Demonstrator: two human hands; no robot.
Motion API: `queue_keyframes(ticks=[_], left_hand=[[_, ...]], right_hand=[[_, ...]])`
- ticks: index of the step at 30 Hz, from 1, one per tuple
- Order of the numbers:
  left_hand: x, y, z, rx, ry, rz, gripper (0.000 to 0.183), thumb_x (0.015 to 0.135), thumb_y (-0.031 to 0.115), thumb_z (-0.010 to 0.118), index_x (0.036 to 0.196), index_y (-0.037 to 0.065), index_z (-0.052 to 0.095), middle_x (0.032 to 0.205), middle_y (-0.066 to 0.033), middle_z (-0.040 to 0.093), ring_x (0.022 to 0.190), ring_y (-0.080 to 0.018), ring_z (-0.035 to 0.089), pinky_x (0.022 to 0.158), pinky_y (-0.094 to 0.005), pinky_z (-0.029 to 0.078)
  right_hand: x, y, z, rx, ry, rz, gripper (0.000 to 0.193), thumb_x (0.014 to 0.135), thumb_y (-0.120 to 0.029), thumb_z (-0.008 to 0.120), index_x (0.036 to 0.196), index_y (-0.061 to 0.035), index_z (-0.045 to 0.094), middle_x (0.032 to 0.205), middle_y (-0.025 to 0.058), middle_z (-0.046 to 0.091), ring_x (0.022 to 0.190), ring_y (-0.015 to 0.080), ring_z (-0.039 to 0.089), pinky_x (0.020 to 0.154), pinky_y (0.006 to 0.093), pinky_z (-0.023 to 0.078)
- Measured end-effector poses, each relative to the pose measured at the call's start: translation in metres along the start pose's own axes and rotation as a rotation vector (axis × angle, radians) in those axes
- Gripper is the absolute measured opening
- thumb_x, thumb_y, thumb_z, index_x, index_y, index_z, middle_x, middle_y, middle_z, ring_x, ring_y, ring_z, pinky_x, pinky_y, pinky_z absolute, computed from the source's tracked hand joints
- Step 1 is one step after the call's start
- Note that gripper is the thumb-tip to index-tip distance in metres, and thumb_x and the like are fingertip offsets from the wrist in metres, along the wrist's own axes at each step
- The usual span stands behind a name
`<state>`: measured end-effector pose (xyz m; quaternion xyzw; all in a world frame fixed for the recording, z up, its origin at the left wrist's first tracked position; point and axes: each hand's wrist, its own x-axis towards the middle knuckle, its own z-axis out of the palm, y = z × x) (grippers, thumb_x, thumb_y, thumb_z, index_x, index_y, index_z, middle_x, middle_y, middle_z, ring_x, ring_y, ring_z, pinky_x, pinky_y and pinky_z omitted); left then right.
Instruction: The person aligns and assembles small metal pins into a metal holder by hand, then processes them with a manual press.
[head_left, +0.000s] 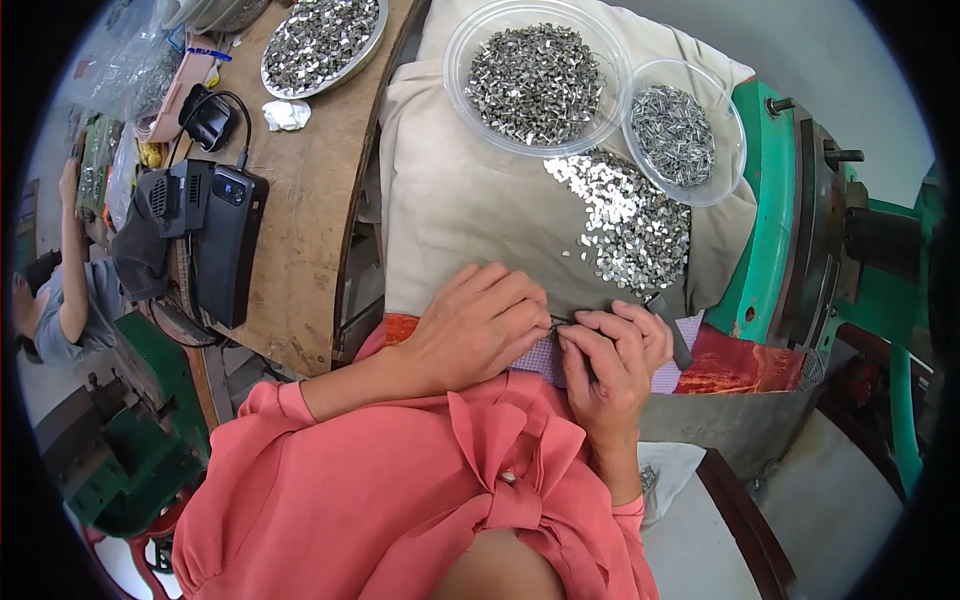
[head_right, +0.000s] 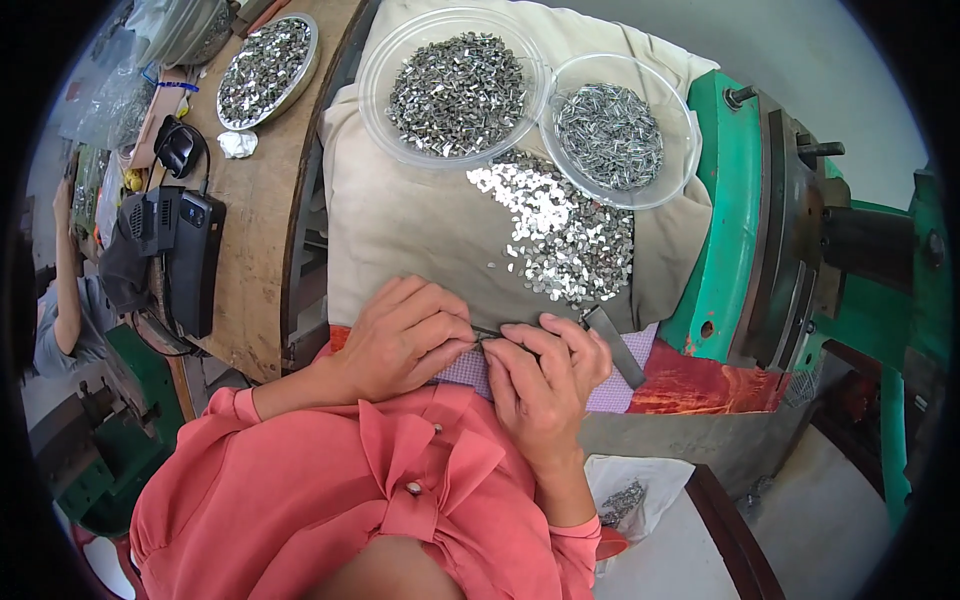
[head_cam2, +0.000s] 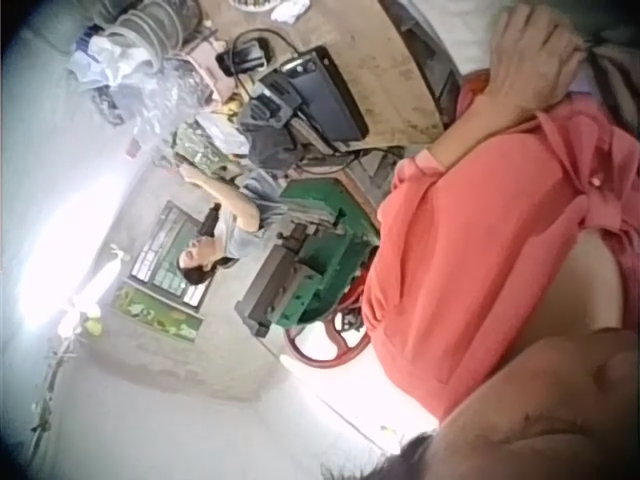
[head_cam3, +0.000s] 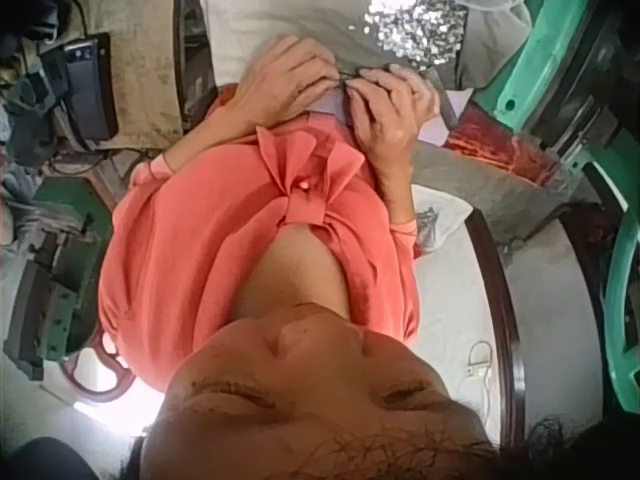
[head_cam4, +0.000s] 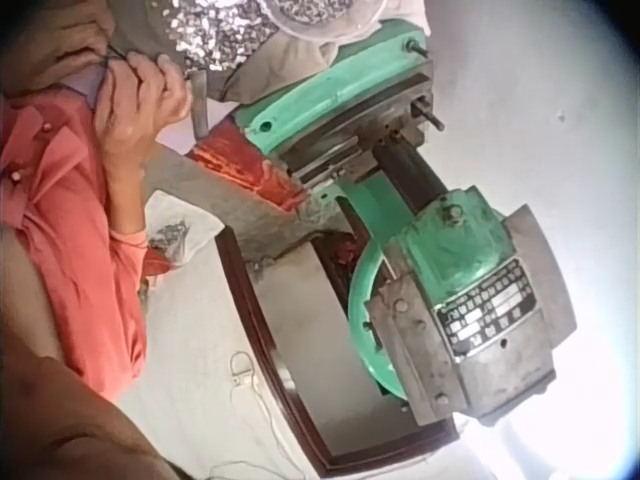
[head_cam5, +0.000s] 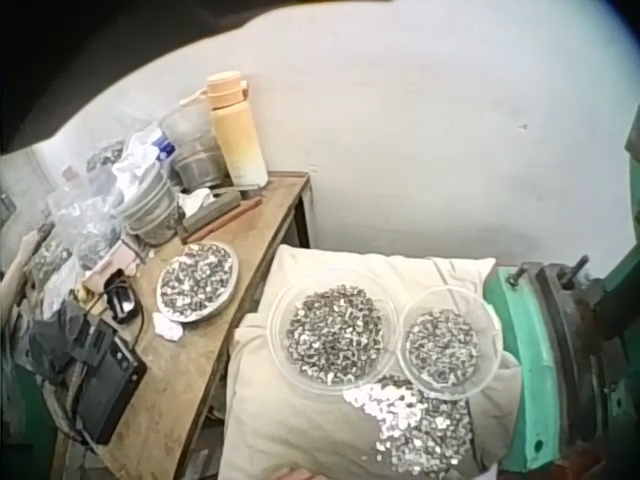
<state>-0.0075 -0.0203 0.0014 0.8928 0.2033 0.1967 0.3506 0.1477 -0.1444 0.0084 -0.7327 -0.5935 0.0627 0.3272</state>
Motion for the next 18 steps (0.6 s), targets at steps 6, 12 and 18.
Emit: queue_keyframes(ticks=[6,12,18], left_hand=[[-0.0008,-0.0002,-0.0036,-0.054,-0.022,-0.042,0.018,0.082,0.016,0.072,0.092,0.008,0.06,0.099,-0.0046,0.058,0.091,-0.025,0.055,0.078,-0.0368,0.043],[-0.0014,-0.0036,-0.0024,-0.061,-0.009,-0.018,0.017,0.082,0.015,0.073,0.09,0.008,0.059,0.098,-0.0041,0.058,0.09,-0.0246,0.055,0.078,-0.0367,0.043],[0.0006,-0.0014,-0.0013,-0.064,0.006,-0.035,0.015,0.082,0.013,0.072,0.088,0.008,0.059,0.097,-0.0034,0.058,0.089,-0.0239,0.055,0.077,-0.0362,0.043]], right_hand=[[0.0008,-0.0002,-0.0042,-0.017,0.001,0.024,0.02,0.071,-0.009,0.078,0.089,-0.0164,0.073,0.1,-0.003,0.067,0.108,0.0234,0.058,0.101,0.0448,0.033],[-0.003,0.005,-0.0067,-0.015,0.012,0.067,0.019,0.07,-0.01,0.08,0.087,-0.0156,0.073,0.099,-0.0028,0.067,0.107,0.0238,0.058,0.101,0.045,0.034],[-0.0049,0.0022,-0.0013,-0.03,0.012,0.061,0.018,0.07,-0.012,0.081,0.086,-0.017,0.074,0.098,-0.0035,0.067,0.107,0.0231,0.058,0.101,0.0454,0.033]])
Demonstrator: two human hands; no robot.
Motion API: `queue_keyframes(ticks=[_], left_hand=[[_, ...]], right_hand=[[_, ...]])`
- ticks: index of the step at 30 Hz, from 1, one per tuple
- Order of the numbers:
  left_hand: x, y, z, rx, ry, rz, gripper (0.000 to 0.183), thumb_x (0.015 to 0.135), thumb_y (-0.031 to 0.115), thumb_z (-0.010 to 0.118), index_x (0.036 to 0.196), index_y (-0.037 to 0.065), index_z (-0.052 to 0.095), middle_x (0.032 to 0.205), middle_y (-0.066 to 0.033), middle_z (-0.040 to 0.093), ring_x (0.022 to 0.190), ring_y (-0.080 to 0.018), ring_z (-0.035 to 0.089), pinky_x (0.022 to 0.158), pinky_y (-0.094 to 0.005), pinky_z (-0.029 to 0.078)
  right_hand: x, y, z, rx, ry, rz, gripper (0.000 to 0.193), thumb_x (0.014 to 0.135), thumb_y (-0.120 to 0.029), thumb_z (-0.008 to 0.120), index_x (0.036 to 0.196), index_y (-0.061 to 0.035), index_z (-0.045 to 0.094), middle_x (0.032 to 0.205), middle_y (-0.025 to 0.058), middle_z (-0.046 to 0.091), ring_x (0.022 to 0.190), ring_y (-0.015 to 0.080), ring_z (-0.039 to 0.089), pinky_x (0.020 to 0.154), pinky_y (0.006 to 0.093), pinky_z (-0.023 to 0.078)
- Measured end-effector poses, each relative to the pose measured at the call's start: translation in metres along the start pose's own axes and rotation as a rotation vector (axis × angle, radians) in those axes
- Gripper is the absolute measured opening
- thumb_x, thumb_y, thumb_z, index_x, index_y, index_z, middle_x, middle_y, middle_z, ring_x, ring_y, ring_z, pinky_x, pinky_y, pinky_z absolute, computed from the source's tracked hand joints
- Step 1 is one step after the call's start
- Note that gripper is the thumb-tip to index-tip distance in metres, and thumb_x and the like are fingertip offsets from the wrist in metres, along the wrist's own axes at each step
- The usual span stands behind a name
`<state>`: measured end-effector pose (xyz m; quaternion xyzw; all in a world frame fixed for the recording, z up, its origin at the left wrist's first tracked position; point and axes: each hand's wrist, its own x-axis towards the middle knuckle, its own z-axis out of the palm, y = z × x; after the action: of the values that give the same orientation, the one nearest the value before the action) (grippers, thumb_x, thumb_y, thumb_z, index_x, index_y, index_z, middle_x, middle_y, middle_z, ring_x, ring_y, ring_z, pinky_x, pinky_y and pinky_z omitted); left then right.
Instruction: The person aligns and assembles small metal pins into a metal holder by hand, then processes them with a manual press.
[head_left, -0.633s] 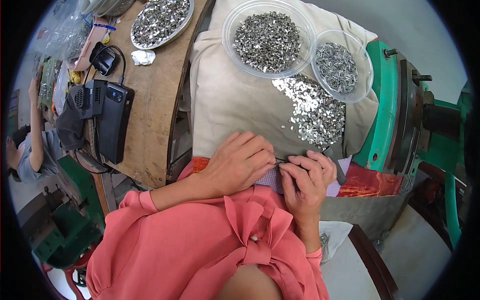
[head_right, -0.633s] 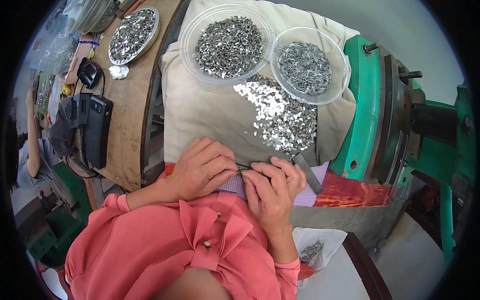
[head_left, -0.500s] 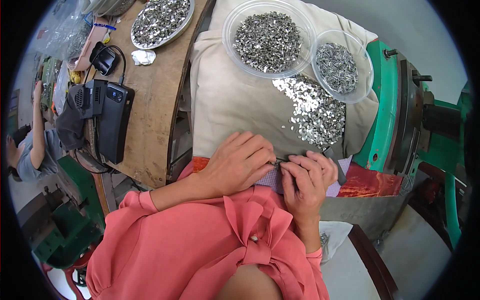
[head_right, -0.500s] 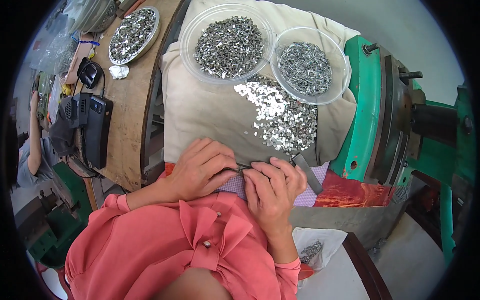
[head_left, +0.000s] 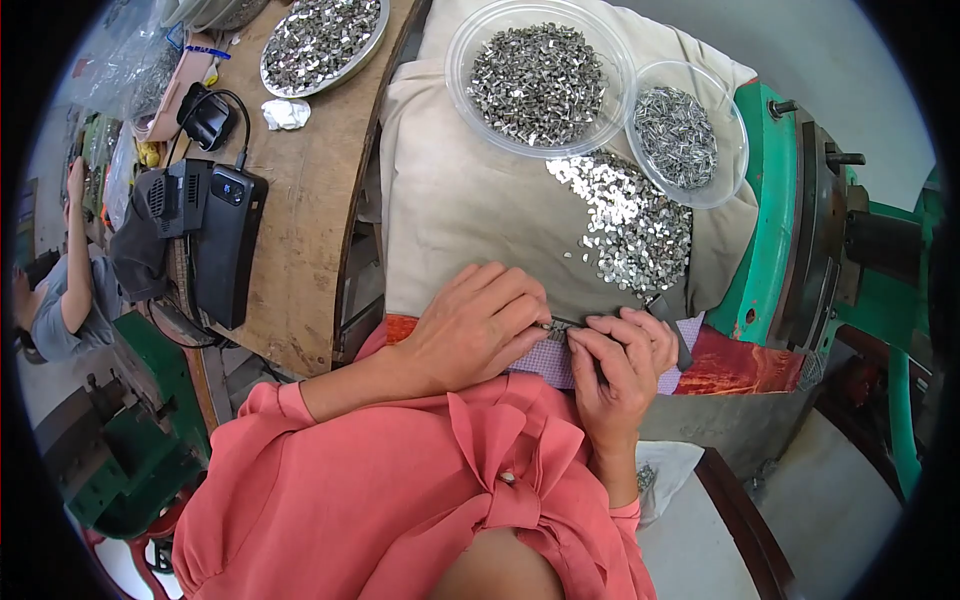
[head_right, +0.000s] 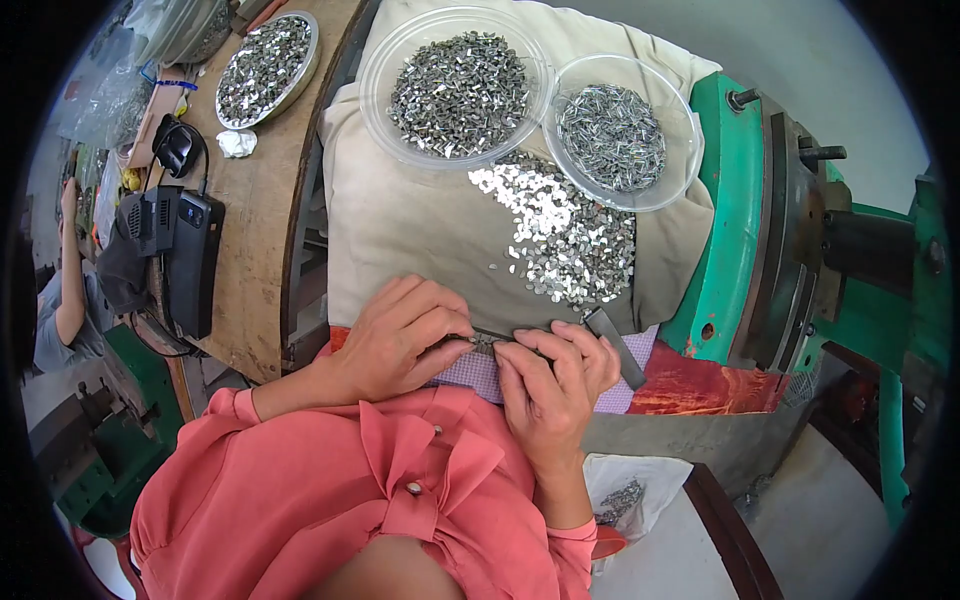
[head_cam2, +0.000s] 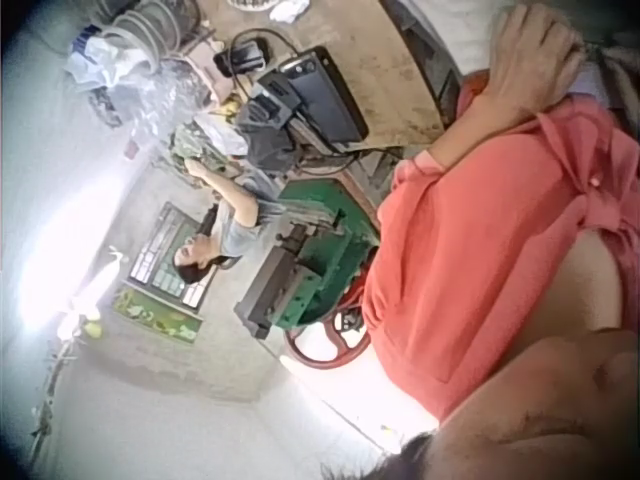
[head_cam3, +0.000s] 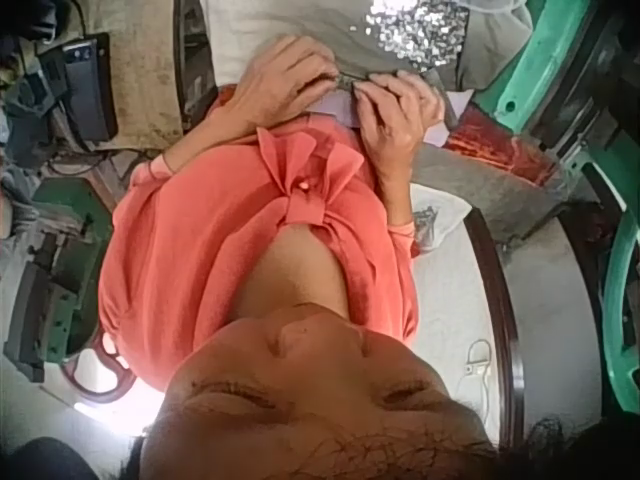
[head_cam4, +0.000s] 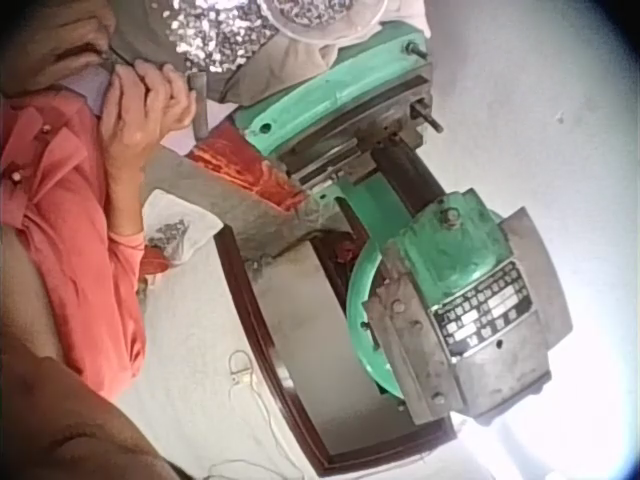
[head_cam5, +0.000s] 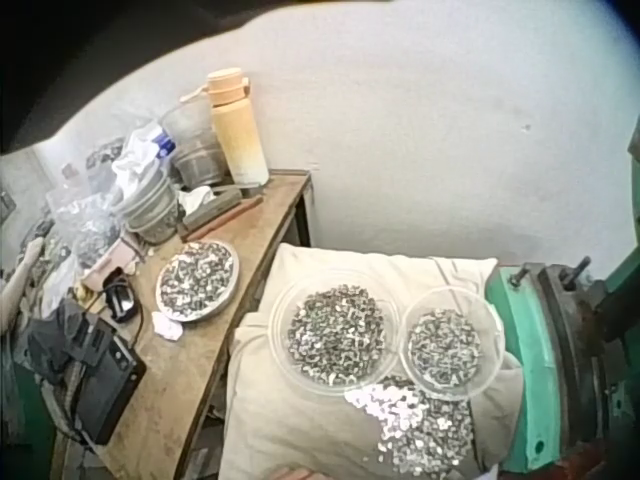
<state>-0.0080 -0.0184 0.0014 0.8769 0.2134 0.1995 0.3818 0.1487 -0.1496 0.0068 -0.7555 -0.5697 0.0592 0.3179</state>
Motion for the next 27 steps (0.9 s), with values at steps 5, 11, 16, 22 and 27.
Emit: queue_keyframes(ticks=[5,11,16,22,27], left_hand=[[0.001,0.0,0.001,0.045,-0.003,0.036,0.015,0.082,0.014,0.072,0.088,0.008,0.059,0.097,-0.0028,0.058,0.089,-0.0234,0.055,0.077,-0.0359,0.043],[-0.001,0.0,-0.001,0.027,-0.024,0.033,0.02,0.08,0.016,0.074,0.092,0.008,0.059,0.099,-0.005,0.058,0.09,-0.0251,0.055,0.078,-0.0369,0.044],[-0.005,-0.005,-0.004,-0.082,0.011,0.01,0.028,0.077,0.013,0.077,0.095,0.005,0.057,0.102,-0.0093,0.056,0.092,-0.0295,0.056,0.08,-0.04,0.046],[-0.009,-0.008,-0.006,-0.096,-0.003,0.018,0.03,0.073,0.007,0.08,0.096,0.005,0.061,0.105,-0.0106,0.059,0.093,-0.0298,0.06,0.076,-0.0391,0.05],[-0.008,-0.004,-0.007,-0.119,0.02,-0.003,0.024,0.078,0.008,0.075,0.091,0.005,0.056,0.101,-0.0098,0.055,0.089,-0.0303,0.056,0.077,-0.0398,0.047]], right_hand=[[0.002,0.0,-0.003,-0.04,0.007,-0.013,0.019,0.069,-0.013,0.081,0.086,-0.0178,0.075,0.098,-0.004,0.067,0.106,0.0226,0.058,0.101,0.0455,0.033],[0.001,0.002,-0.009,-0.003,0.027,0.021,0.02,0.069,-0.013,0.082,0.087,-0.0181,0.076,0.098,-0.0037,0.067,0.106,0.0233,0.058,0.101,0.0457,0.032],[0.002,-0.003,-0.008,-0.041,-0.014,-0.035,0.019,0.069,-0.015,0.081,0.086,-0.0206,0.076,0.1,-0.004,0.066,0.108,0.0235,0.056,0.103,0.0464,0.03],[0.005,-0.003,-0.011,-0.078,-0.039,-0.034,0.018,0.069,-0.018,0.081,0.086,-0.0222,0.076,0.102,-0.0046,0.066,0.112,0.0231,0.055,0.105,0.0472,0.028],[0.012,-0.013,-0.022,-0.009,0.009,-0.078,0.019,0.069,-0.018,0.081,0.086,-0.0213,0.076,0.098,-0.0042,0.067,0.106,0.0242,0.057,0.103,0.0463,0.03]])
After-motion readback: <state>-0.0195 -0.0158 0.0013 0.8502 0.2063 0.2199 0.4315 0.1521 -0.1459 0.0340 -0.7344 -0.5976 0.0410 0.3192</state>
